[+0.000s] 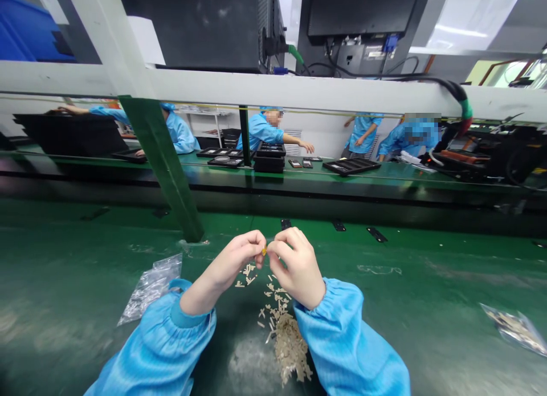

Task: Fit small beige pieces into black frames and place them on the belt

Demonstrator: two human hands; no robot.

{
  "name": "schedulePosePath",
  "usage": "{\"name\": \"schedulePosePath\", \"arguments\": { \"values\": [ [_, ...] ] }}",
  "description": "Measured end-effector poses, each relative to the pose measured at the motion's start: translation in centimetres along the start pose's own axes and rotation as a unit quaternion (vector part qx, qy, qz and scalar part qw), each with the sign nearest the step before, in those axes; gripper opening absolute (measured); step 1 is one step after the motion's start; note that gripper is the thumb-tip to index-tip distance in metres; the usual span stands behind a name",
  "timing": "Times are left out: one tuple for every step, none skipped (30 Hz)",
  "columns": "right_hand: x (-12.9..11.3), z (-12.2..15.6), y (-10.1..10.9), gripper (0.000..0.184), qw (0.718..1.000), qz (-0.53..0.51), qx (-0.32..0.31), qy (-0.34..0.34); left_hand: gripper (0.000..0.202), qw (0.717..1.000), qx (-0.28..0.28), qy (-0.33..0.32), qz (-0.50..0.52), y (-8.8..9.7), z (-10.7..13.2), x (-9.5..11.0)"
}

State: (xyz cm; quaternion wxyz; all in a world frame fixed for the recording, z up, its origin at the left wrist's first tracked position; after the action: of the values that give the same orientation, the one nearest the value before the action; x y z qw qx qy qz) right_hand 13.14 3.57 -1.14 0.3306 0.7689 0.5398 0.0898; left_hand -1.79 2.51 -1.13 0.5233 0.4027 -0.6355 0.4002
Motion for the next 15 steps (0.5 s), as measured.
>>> {"name": "schedulePosePath", "arguments": {
  "values": [
    [0.6,0.1,-0.2,0.014,1.000,-0.004,-0.001,-0.015,0.003,1.000,0.015,-0.004,-0.012,0.2,-0.1,0.0],
    [1.5,0.2,-0.4,0.014,0.999,-0.005,-0.009,-0.046,0.002,0.999,0.032,-0.012,-0.024,0.4,-0.2,0.0],
    [2.6,0.4,-0.8,0.013,0.996,-0.005,-0.024,-0.086,0.002,0.998,0.049,-0.022,-0.035,0.6,-0.2,0.1],
    [3.9,0.7,-1.2,0.013,0.989,0.002,-0.047,-0.137,0.002,0.997,0.064,-0.034,-0.042,0.8,-0.2,0.2],
    [5.5,1.1,-1.8,0.012,0.975,0.020,-0.081,-0.205,0.003,0.995,0.071,-0.044,-0.047,1.0,-0.1,0.4],
    [7.1,1.6,-2.5,0.010,0.965,0.033,-0.100,-0.240,0.004,0.995,0.073,-0.053,-0.050,1.2,0.0,0.6],
    [8.8,2.0,-3.2,0.009,0.957,0.043,-0.114,-0.262,0.004,0.994,0.070,-0.060,-0.053,1.3,0.1,0.8],
    [10.4,2.5,-4.0,0.009,0.949,0.053,-0.128,-0.284,0.005,0.994,0.065,-0.065,-0.057,1.4,0.3,0.9],
    [11.9,2.8,-4.9,0.010,0.938,0.061,-0.149,-0.306,0.005,0.994,0.060,-0.068,-0.062,1.5,0.4,1.1],
    [13.3,3.2,-5.7,0.011,0.927,0.069,-0.172,-0.326,0.006,0.994,0.056,-0.070,-0.067,1.5,0.6,1.3],
    [14.5,3.4,-6.5,0.014,0.915,0.078,-0.196,-0.343,0.007,0.993,0.053,-0.071,-0.072,1.6,0.7,1.4],
    [15.5,3.4,-7.3,0.019,0.903,0.088,-0.218,-0.359,0.007,0.993,0.051,-0.072,-0.077,1.6,0.8,1.5],
    [16.3,3.4,-8.0,0.025,0.892,0.100,-0.238,-0.372,0.007,0.993,0.051,-0.073,-0.081,1.7,0.8,1.6],
    [17.0,3.1,-8.5,0.029,0.881,0.112,-0.254,-0.383,0.008,0.992,0.051,-0.075,-0.084,1.8,0.9,1.7],
    [17.5,2.8,-9.1,0.031,0.872,0.125,-0.269,-0.391,0.008,0.992,0.052,-0.077,-0.086,1.9,0.9,1.7]
  ]
}}
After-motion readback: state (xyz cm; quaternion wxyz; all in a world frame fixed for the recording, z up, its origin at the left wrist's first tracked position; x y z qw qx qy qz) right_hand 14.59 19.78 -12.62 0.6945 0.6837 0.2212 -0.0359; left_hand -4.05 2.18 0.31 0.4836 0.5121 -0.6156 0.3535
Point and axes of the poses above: each hand's wrist, its own z-axis away from the middle knuckle, its own y-axis out of the back of the hand, x = y × z, the point moved 1 cm from there along -z, towards the middle knuckle, and after that the axes turned 7 degrees about -x, right-handed, at the moved point
